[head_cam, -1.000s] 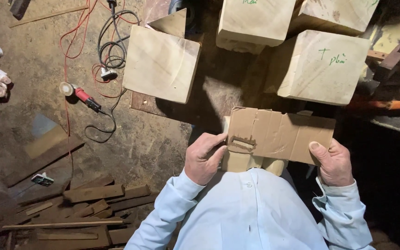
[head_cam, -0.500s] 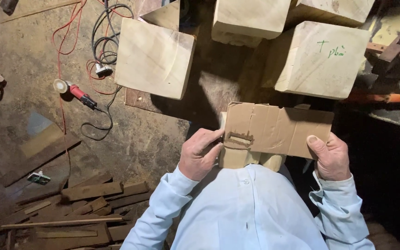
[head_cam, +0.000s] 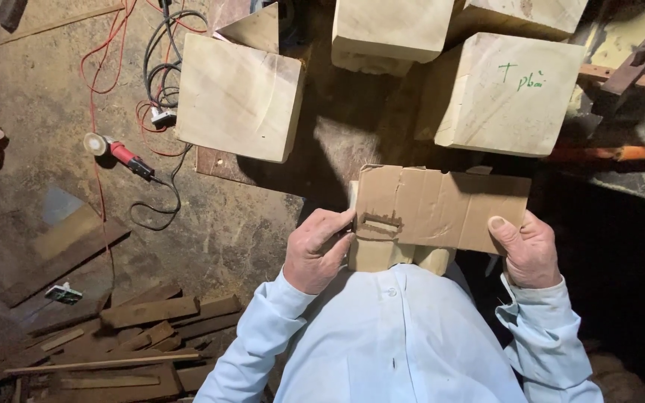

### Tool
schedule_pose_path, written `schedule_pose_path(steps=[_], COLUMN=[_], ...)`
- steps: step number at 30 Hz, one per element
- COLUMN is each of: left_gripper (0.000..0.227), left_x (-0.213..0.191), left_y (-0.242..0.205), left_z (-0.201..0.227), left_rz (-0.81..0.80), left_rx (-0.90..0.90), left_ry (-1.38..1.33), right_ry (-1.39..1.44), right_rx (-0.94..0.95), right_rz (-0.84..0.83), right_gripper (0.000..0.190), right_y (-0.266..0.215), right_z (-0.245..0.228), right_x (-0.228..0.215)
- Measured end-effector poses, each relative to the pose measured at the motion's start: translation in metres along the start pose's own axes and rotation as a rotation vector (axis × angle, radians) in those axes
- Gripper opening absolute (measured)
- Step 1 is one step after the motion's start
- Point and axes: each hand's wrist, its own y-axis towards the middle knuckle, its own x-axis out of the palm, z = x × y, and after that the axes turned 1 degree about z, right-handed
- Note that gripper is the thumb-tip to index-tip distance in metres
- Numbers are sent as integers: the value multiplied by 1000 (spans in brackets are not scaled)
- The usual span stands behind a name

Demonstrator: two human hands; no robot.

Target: Marking layout lines on wooden blocks and a cardboard template using a pen for woodworking preparation.

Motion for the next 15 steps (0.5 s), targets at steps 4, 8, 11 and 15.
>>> schedule_pose_path(steps=[4, 8, 11, 15], left_gripper=[38, 38, 38, 38], left_x=[2, 1, 3, 3], left_y=[-2, -1, -2, -2], left_z=[-1, -1, -1, -1], left_rz=[9, 3, 15, 23], left_rx=[-30, -24, -47, -28], left_ry=[-21, -16, -28, -17], right_ry=[34, 30, 38, 16], right_rx=[-6, -3, -15, -19], right_rz=[7, 11, 12, 18], right_gripper=[37, 35, 35, 35], right_y=[0, -2, -1, -1], right_z=[5, -3, 0, 4], right_x=[0, 4, 3, 1])
